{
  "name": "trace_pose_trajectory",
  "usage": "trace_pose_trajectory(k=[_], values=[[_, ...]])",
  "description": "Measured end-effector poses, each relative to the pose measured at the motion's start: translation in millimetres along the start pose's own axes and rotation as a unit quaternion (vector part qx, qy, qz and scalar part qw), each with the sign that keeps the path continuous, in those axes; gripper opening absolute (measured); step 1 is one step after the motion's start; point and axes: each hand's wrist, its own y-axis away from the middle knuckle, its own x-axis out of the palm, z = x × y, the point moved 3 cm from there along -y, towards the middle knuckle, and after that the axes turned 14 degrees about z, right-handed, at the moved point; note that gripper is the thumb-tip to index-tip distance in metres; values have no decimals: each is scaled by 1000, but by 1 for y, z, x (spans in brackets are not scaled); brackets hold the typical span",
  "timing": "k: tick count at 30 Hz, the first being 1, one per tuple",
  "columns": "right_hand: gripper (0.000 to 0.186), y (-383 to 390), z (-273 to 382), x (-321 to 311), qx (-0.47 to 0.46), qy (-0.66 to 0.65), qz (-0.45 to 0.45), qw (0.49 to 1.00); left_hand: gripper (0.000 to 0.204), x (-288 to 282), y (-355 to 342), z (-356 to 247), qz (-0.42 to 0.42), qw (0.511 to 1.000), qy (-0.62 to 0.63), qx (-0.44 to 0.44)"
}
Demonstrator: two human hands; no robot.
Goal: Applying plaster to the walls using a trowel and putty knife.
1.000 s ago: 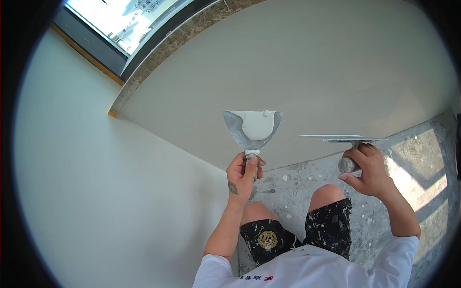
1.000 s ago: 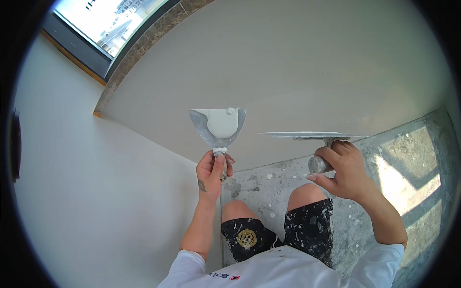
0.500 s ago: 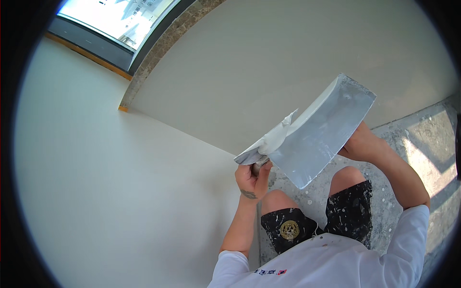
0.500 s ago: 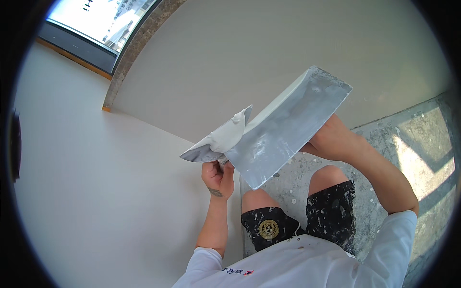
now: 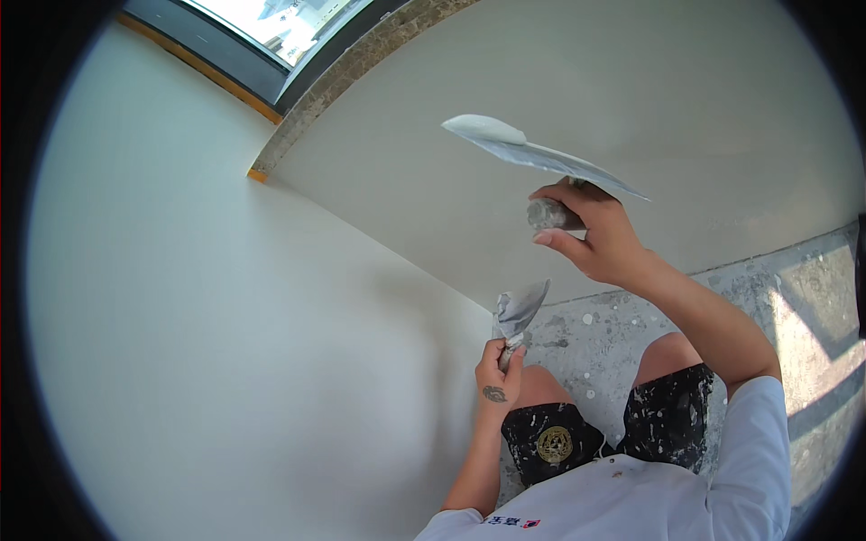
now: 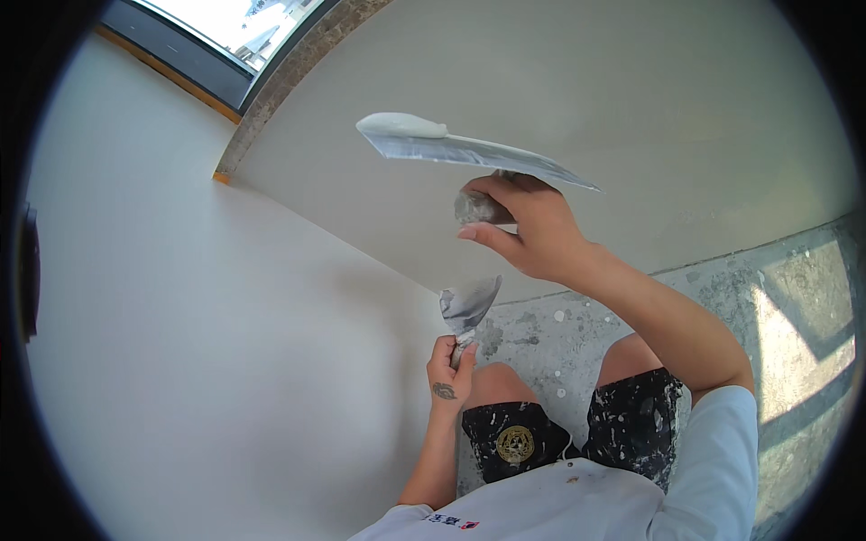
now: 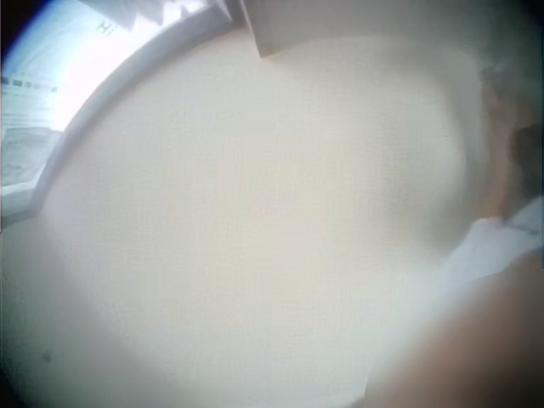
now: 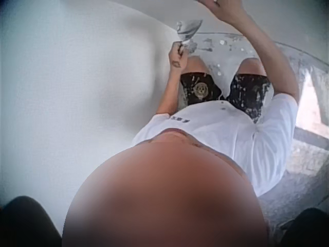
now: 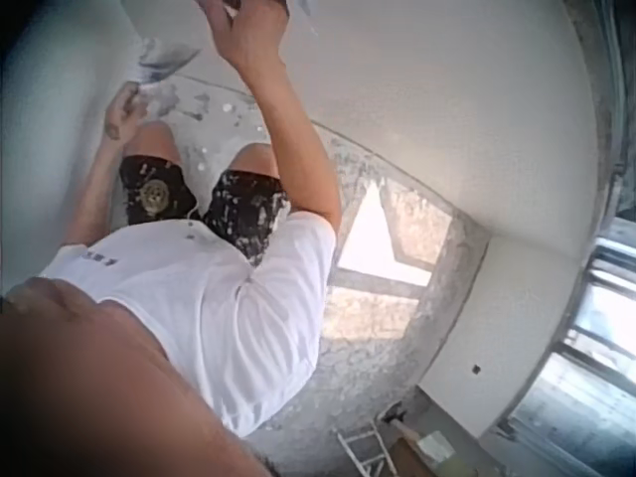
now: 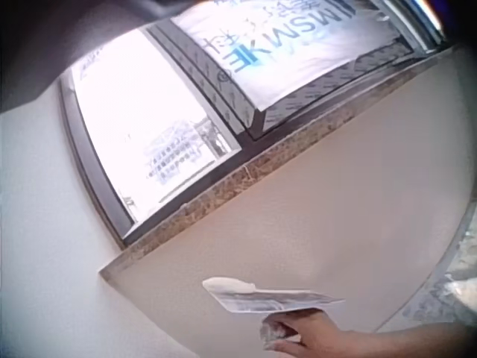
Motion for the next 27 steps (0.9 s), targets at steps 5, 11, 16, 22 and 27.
trace_pose_trajectory(k=[5,11,16,22,27], values=[[54,-68,10,44,73,-178,-15,981,24,9,32,23,29,999,42,-12],[65,-107,17,64,82,-232,5,969,17,0,47,37,18,1000,10,-5],[76,-112,5,73,24,-242,-98,965,18,6,45,38,28,999,7,-20],[79,-78,-9,-6,30,-402,-56,913,24,16,29,29,35,998,29,-41],[67,-45,-33,-86,11,-383,-64,921,18,35,11,44,49,988,136,-44]])
